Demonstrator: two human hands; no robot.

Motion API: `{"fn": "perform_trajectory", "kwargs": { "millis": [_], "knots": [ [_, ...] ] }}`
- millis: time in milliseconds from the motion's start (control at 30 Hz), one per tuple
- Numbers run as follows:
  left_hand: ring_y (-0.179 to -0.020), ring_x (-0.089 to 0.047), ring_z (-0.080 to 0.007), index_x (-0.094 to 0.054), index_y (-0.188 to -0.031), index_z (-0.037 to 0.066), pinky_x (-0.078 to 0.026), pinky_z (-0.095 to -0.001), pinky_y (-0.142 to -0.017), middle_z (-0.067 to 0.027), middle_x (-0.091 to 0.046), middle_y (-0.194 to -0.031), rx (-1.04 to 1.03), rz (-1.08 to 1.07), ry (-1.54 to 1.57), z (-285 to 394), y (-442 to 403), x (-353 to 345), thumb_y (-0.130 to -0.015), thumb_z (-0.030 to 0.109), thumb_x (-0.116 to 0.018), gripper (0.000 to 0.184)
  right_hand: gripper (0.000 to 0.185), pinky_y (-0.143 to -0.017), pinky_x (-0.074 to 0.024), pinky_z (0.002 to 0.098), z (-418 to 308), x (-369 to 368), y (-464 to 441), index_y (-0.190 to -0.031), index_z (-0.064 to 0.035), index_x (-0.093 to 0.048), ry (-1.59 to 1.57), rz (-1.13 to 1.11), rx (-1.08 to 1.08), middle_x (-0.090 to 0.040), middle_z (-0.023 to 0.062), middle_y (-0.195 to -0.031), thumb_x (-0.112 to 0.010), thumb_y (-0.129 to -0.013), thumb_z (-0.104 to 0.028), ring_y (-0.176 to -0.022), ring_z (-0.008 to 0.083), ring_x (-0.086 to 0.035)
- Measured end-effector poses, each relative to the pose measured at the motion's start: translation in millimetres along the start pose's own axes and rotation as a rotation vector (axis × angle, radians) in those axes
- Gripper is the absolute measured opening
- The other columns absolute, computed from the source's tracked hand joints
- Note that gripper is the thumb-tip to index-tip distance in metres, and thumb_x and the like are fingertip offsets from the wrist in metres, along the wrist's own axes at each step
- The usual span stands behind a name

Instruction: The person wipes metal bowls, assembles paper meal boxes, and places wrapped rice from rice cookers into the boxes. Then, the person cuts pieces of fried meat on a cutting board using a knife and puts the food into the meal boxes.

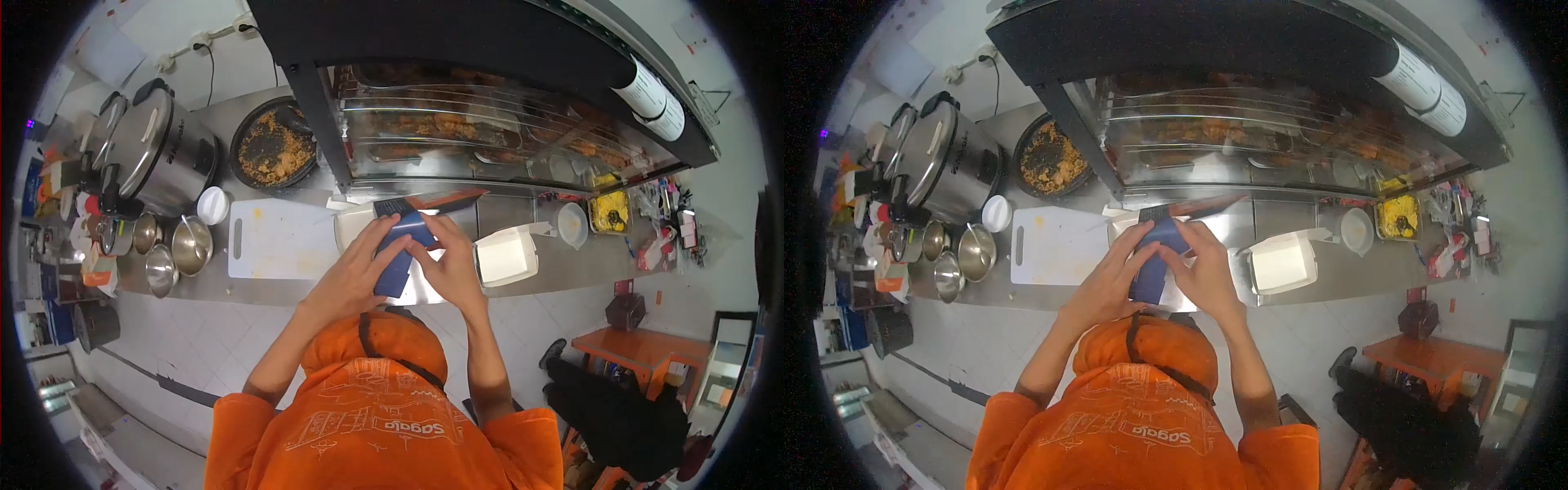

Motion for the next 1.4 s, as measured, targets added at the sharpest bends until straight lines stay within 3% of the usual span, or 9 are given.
{"fn": "perform_trajectory", "kwargs": {
  "millis": [133, 233, 433, 567, 667, 833, 1000, 1233, 1400],
  "knots": [
    [-0.138, -0.040, -0.0472, -0.038, -0.149, 0.007, -0.038, -0.0541, -0.115, -0.0216, -0.039, -0.152, 0.005, 0.160, 0.042, -1.3, -6.9, 6.3, -0.056, 0.012, -0.091, 0.108, 0.031, -0.078, -0.0521, 0.0468, 0.6, -28.4, 30.3, -0.126, 0.0070, -0.060, 0.160, -0.030, -0.123, -0.063, 0.0258, -0.101, -0.052, -0.104, -0.012, -0.087, 0.0453, -0.062],
    [-0.138, -0.040, -0.0464, -0.038, -0.149, 0.007, -0.037, -0.0548, -0.115, -0.0208, -0.042, -0.150, 0.017, 0.212, 0.050, -9.7, -2.3, -8.6, -0.057, 0.020, -0.096, 0.109, 0.028, -0.070, -0.0538, 0.0342, 9.5, -38.0, 36.0, -0.126, 0.0056, -0.062, -0.282, 0.062, -0.236, -0.069, 0.0198, -0.099, -0.056, -0.103, -0.010, -0.084, 0.0227, -0.068],
    [-0.121, -0.055, -0.0427, -0.051, -0.137, 0.003, -0.049, -0.0487, -0.097, -0.0215, -0.055, -0.135, 0.249, 0.539, 0.120, -35.3, 32.7, -19.9, -0.075, 0.025, -0.088, 0.075, 0.021, -0.057, -0.0492, 0.0287, 28.9, -24.3, 37.2, -0.113, 0.0056, -0.068, -0.219, 0.068, -0.270, -0.071, 0.0135, -0.084, -0.065, -0.097, -0.007, -0.065, 0.0133, -0.062],
    [-0.094, -0.068, -0.0389, -0.060, -0.119, 0.001, -0.053, -0.0475, -0.077, -0.0221, -0.068, -0.106, 0.876, 0.504, -0.037, -179.1, 114.3, -103.2, -0.091, 0.035, -0.072, 0.046, 0.016, -0.059, -0.0499, 0.0387, 37.9, -6.8, 27.5, -0.104, 0.0026, -0.069, 0.056, 0.065, -0.136, -0.069, 0.0198, -0.087, -0.067, -0.094, -0.009, -0.067, 0.0348, -0.065],
    [-0.072, -0.070, -0.0385, -0.063, -0.117, 0.000, -0.054, -0.0465, -0.069, -0.0197, -0.073, -0.084, 0.986, 0.306, -0.189, -222.7, 112.2, -127.1, -0.096, 0.032, -0.066, 0.038, 0.013, -0.065, -0.0525, 0.0467, 57.9, -12.3, 8.4, -0.098, 0.0012, -0.068, 0.316, 0.062, -0.058, -0.067, 0.0204, -0.084, -0.065, -0.090, -0.008, -0.074, 0.0403, -0.066],
    [-0.071, -0.070, -0.0433, -0.071, -0.099, -0.003, -0.055, -0.0496, -0.066, -0.0273, -0.069, -0.074, 0.818, 0.381, -0.142, -258.8, 100.8, -138.5, -0.096, 0.029, -0.063, 0.033, 0.016, -0.073, -0.0567, 0.0507, 221.1, -75.1, -19.8, -0.092, -0.0054, -0.070, 0.702, 0.025, -0.180, -0.071, 0.0200, -0.087, -0.056, -0.086, -0.009, -0.081, 0.0414, -0.070],
    [-0.064, -0.073, -0.0296, -0.073, -0.103, -0.003, -0.057, -0.0399, -0.063, -0.0190, -0.073, -0.071, 0.988, 0.414, 0.274, -256.8, 86.3, -144.5, -0.096, 0.030, -0.066, 0.034, 0.017, -0.078, -0.0580, 0.0494, 315.3, -109.1, -12.0, -0.100, -0.0028, -0.068, 0.563, 0.022, -0.447, -0.070, 0.0216, -0.089, -0.060, -0.087, -0.011, -0.084, 0.0412, -0.071],
    [-0.067, -0.066, -0.0199, -0.072, -0.099, -0.004, -0.053, -0.0337, -0.063, -0.0145, -0.073, -0.085, 0.930, 0.726, 0.344, -282.2, 98.5, -156.7, -0.098, 0.027, -0.066, 0.031, 0.018, -0.078, -0.0550, 0.0500, 180.6, -17.2, 35.9, -0.104, -0.0007, -0.067, 0.180, 0.437, -0.146, -0.071, 0.0185, -0.093, -0.063, -0.092, -0.014, -0.087, 0.0408, -0.068],
    [-0.068, -0.061, -0.0154, -0.070, -0.098, -0.001, -0.050, -0.0310, -0.059, -0.0096, -0.071, -0.086, 0.701, 0.810, 0.256, -217.8, 88.5, -125.8, -0.097, 0.019, -0.066, 0.021, 0.040, -0.077, -0.0547, 0.0460, 183.4, 79.3, 114.0, -0.118, -0.0061, -0.064, 0.929, 0.689, -0.275, -0.069, 0.0104, -0.091, -0.077, -0.082, -0.016, -0.081, 0.0336, -0.066]
  ]
}}
Point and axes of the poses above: each hand's wrist, its own y-axis away from the middle knuckle, its own x-axis out of the back of the hand, z = x × y, the point moved 6 cm from there along -y, towards the middle knuckle
